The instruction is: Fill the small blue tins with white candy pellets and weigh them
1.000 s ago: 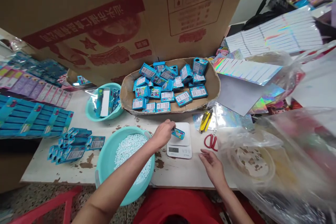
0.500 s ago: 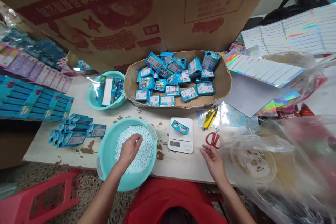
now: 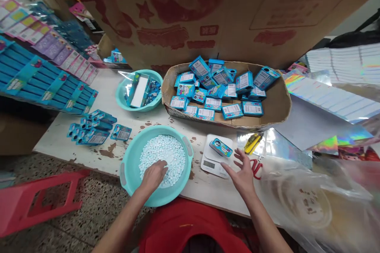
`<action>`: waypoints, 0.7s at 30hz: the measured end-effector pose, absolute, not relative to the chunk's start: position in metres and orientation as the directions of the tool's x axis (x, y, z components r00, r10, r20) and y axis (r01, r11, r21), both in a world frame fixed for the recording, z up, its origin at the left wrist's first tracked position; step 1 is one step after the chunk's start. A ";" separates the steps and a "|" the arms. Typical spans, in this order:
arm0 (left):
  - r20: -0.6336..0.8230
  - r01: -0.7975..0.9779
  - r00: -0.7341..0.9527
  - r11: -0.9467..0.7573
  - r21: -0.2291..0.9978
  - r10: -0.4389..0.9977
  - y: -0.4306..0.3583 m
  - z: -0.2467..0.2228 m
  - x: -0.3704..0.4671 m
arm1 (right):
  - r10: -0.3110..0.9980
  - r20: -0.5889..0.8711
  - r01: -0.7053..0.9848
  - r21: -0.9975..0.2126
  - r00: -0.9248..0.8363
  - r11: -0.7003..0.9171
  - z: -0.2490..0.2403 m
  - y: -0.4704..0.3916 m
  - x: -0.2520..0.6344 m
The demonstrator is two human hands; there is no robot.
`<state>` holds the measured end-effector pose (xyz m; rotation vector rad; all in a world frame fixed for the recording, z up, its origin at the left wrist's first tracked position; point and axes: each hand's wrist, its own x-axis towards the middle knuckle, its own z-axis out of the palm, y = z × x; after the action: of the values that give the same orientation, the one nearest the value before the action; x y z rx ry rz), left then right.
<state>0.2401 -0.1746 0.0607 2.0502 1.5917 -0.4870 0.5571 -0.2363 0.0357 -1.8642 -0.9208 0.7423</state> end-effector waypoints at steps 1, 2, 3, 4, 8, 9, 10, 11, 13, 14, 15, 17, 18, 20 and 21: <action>-0.553 0.968 0.248 -0.178 0.177 0.796 -0.176 0.060 0.237 | 0.856 -0.085 0.343 -0.893 0.510 -0.293 0.040 -0.226 0.557; -0.547 0.968 0.241 -0.160 0.193 0.801 -0.177 0.061 0.235 | 0.874 -0.068 0.378 -0.884 0.481 -0.276 0.045 -0.217 0.557; -0.540 0.967 0.235 -0.137 0.214 0.808 -0.179 0.063 0.232 | 0.885 -0.059 0.404 -0.874 0.461 -0.268 0.051 -0.210 0.557; -0.530 0.964 0.227 -0.111 0.243 0.817 -0.179 0.066 0.229 | 0.890 -0.050 0.428 -0.864 0.454 -0.266 0.058 -0.203 0.557; -0.357 0.894 0.187 -0.008 0.448 0.915 -0.172 0.096 0.226 | 0.870 0.140 0.559 -0.811 0.472 -0.173 0.091 -0.179 0.534; -0.271 0.865 0.188 -0.028 0.501 0.944 -0.167 0.107 0.227 | 0.904 0.176 0.571 -0.817 0.390 -0.087 0.099 -0.173 0.518; -0.181 0.838 0.209 -0.080 0.540 0.961 -0.162 0.120 0.227 | 0.938 0.198 0.556 -0.831 0.284 0.007 0.107 -0.167 0.498; -0.100 0.816 0.248 -0.152 0.558 0.964 -0.156 0.133 0.227 | 0.965 0.205 0.515 -0.852 0.162 0.094 0.115 -0.160 0.475; -0.020 0.782 0.349 -0.279 0.557 0.937 -0.146 0.156 0.221 | 0.980 0.193 0.399 -0.896 -0.046 0.195 0.125 -0.148 0.426; -0.020 0.774 0.378 -0.304 0.555 0.926 -0.142 0.166 0.215 | 0.976 0.181 0.342 -0.916 -0.117 0.211 0.128 -0.142 0.402; -0.029 0.775 0.369 -0.290 0.562 0.929 -0.140 0.173 0.205 | 0.973 0.165 0.282 -0.937 -0.163 0.206 0.129 -0.136 0.383; -0.054 0.791 0.215 -0.141 0.596 0.975 -0.140 0.177 0.175 | 0.976 0.123 0.190 -0.969 -0.183 0.157 0.127 -0.127 0.357; -0.064 0.793 0.079 -0.024 0.609 0.995 -0.141 0.175 0.155 | 0.981 0.103 0.170 -0.977 -0.161 0.131 0.125 -0.124 0.352; -0.066 0.777 -0.237 0.230 0.586 0.969 -0.142 0.160 0.112 | 0.991 0.067 0.201 -0.975 -0.112 0.089 0.116 -0.118 0.354; -0.050 0.765 -0.377 0.342 0.546 0.925 -0.139 0.149 0.089 | 0.994 0.048 0.243 -0.968 -0.095 0.070 0.111 -0.116 0.359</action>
<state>0.0893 -0.1394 0.1487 1.4945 2.2595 0.6308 0.3595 -0.1161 0.1109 -1.3007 -1.4851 1.1013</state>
